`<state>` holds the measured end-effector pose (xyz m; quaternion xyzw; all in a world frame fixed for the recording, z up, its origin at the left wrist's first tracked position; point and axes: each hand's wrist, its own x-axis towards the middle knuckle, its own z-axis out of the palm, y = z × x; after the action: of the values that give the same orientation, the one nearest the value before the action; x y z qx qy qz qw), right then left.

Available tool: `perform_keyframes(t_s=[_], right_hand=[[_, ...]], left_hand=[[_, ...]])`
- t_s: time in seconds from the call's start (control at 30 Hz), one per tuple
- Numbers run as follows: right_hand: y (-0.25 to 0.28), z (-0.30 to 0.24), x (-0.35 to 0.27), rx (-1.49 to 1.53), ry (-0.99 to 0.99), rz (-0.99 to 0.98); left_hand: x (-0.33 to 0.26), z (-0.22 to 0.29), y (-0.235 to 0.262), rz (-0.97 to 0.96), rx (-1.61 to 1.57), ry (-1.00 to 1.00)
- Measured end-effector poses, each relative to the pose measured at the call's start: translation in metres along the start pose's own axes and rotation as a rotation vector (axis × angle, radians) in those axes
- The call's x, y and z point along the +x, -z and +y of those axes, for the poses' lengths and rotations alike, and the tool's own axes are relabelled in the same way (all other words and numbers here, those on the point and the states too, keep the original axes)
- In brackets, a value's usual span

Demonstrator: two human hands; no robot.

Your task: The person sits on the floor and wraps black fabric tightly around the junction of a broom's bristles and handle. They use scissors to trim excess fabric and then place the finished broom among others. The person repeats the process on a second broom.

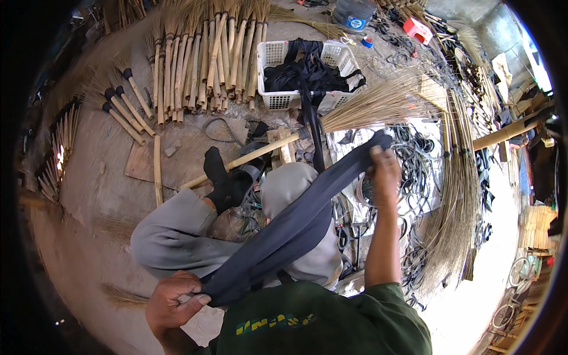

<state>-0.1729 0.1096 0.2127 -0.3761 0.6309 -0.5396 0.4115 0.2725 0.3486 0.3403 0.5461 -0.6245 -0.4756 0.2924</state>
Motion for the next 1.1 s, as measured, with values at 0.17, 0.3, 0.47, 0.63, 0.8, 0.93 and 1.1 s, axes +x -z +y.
perform_keyframes(t_s=[0.17, 0.3, 0.47, 0.63, 0.8, 0.93, 1.1], right_hand=[[0.003, 0.072, -0.026, -0.129, -0.040, -0.097], [0.033, 0.081, -0.033, 0.242, -0.030, 0.269], [0.056, 0.051, -0.030, -0.449, -0.268, -0.287], [0.016, -0.025, -0.060, -0.732, 0.185, -0.205], [-0.057, -0.092, -0.116, -0.201, 0.430, -0.723], [-0.126, -0.096, -0.149, -0.300, 0.720, -1.173], [-0.164, -0.084, -0.164, -0.346, 0.669, -1.387]], left_hand=[[-0.015, 0.003, 0.000, 0.193, -0.045, -0.006], [-0.011, 0.005, -0.008, 0.274, -0.069, 0.015], [0.003, -0.001, -0.013, 0.251, 0.225, -0.036], [0.010, 0.000, -0.010, 0.217, 0.275, -0.148], [0.024, 0.011, -0.009, 0.226, 0.323, -0.281], [0.028, 0.012, -0.010, 0.242, 0.288, -0.335], [0.020, 0.002, -0.011, 0.264, 0.232, -0.306]])
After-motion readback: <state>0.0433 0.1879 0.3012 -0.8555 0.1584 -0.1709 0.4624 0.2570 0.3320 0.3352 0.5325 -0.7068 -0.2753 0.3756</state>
